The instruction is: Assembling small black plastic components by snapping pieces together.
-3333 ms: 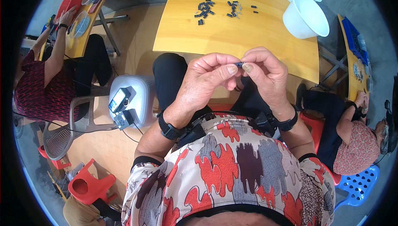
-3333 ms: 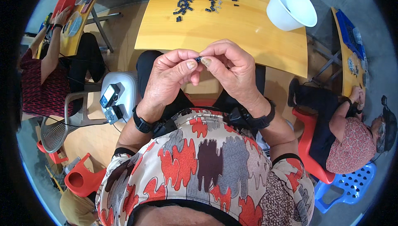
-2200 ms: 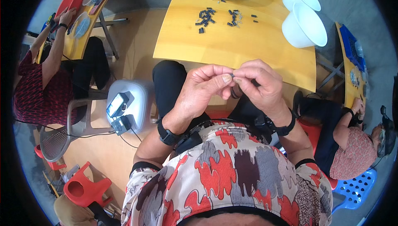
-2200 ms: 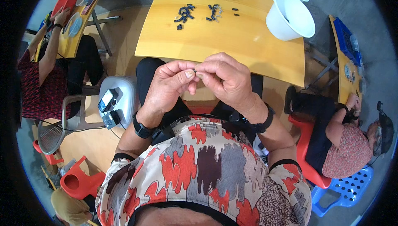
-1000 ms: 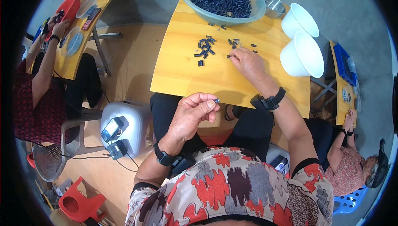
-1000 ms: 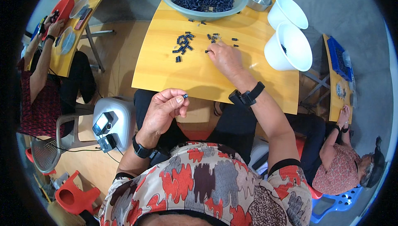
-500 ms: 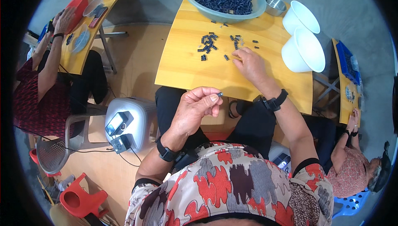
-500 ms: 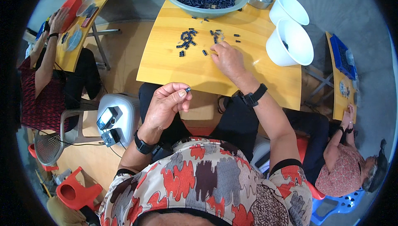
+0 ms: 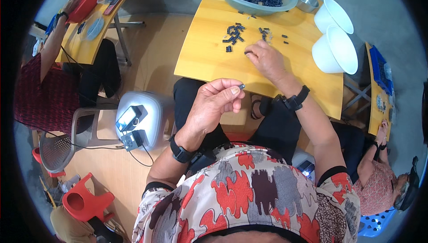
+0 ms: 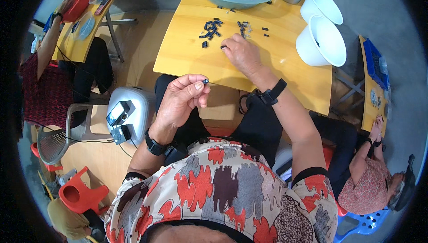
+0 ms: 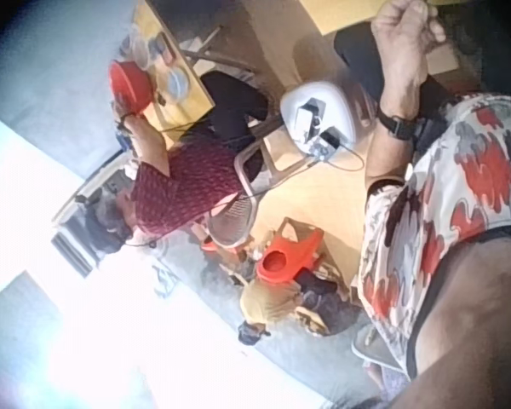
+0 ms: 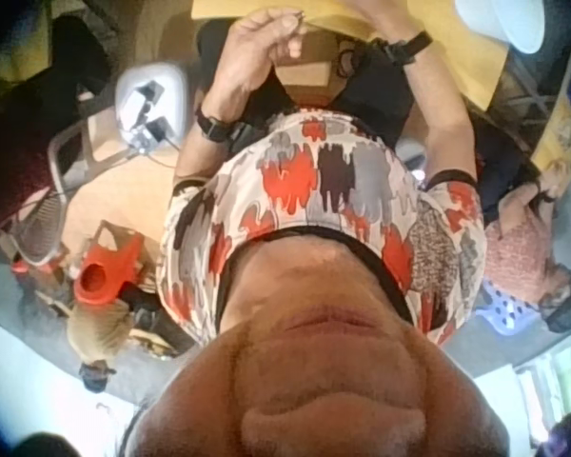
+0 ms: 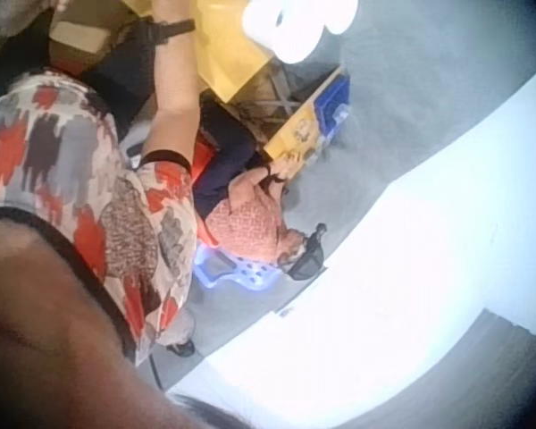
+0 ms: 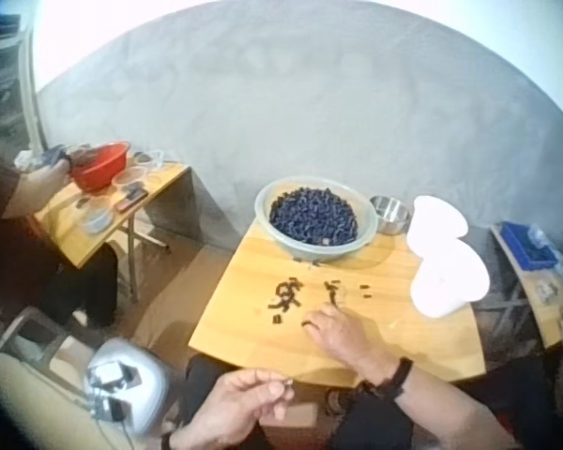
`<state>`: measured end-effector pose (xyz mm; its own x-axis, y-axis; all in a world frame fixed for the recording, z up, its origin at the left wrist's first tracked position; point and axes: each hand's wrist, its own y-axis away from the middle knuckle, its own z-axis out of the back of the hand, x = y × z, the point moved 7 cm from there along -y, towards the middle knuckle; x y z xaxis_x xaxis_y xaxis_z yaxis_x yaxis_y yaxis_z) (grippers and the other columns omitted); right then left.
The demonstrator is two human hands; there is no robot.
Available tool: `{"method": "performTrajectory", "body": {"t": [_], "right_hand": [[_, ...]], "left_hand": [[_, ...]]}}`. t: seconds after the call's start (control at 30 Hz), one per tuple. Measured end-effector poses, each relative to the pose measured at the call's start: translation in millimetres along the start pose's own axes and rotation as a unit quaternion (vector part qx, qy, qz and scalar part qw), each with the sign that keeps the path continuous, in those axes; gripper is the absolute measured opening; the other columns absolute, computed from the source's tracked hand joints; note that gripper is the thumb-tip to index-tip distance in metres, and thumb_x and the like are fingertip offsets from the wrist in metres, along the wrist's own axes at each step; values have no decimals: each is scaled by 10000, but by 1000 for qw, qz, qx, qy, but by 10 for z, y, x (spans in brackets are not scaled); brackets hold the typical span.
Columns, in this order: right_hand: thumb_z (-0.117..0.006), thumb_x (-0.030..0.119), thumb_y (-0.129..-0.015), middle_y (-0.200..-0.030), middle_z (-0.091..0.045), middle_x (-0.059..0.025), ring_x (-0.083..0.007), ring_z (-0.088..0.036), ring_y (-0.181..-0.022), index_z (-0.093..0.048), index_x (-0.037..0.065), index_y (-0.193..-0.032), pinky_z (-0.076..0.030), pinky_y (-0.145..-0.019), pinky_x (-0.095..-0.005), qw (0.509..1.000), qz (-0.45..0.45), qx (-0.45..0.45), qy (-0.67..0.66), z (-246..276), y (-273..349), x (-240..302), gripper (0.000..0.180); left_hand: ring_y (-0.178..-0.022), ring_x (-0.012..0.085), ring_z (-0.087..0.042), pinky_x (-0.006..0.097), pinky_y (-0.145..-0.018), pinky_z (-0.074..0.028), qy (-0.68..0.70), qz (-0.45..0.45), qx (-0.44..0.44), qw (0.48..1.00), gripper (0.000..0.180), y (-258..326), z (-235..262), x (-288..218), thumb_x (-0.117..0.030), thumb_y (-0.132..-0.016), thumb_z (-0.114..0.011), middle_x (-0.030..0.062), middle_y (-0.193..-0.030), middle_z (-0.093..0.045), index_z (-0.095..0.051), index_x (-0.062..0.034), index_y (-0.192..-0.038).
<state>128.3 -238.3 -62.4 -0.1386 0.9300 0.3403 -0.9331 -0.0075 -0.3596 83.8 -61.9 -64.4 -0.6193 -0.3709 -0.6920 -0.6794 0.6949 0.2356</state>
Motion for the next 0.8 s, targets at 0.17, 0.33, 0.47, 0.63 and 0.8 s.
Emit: {"method": "performTrajectory", "body": {"t": [0.17, 0.33, 0.47, 0.63, 0.8], "right_hand": [[-623, 207, -766, -812, -578, -48, -269, -598, -726, -623, 124, -835, -492, -617, -374, 1000, 0, 9, -25, -5, -18, 1, 109], [-594, 226, -787, -833, -609, -70, -288, -607, -739, -617, 123, -891, -494, -629, -391, 1000, -30, 7, 5, 84, -223, -192, 149], [-553, 220, -810, -840, -629, -103, -315, -613, -740, -613, 132, -982, -489, -633, -424, 993, -46, 5, 108, 166, -587, -407, 202], [-554, 220, -827, -845, -656, -117, -311, -618, -748, -606, 161, -1075, -485, -652, -422, 977, -80, 76, 180, -26, -797, -657, 260], [-565, 229, -822, -894, -636, -103, -299, -606, -809, -601, 154, -1080, -485, -676, -411, 981, -78, 58, 165, -118, -816, -712, 271]], "left_hand": [[-606, 113, -570, 223, -559, -484, 9, -3, -6, 1000, 152, -5, 45, -19, -102, -877, -555, 78, -827, -623, -591, -10, -992], [-594, 115, -575, 224, -559, -489, 17, 0, -16, 1000, 144, -35, 122, -14, -102, -875, -557, 77, -817, -627, -594, -13, -983], [-601, 118, -581, 224, -552, -490, 25, 3, -20, 999, 141, -51, 203, -5, -102, -874, -559, 76, -816, -628, -599, -17, -979], [-601, 122, -583, 226, -553, -490, 33, 13, -20, 999, 141, -131, 280, 7, -106, -872, -565, 78, -817, -628, -602, -22, -979], [-599, 123, -583, 227, -555, -491, 36, 16, -21, 999, 147, -143, 330, 13, -114, -871, -568, 80, -818, -630, -600, -23, -983]]}}
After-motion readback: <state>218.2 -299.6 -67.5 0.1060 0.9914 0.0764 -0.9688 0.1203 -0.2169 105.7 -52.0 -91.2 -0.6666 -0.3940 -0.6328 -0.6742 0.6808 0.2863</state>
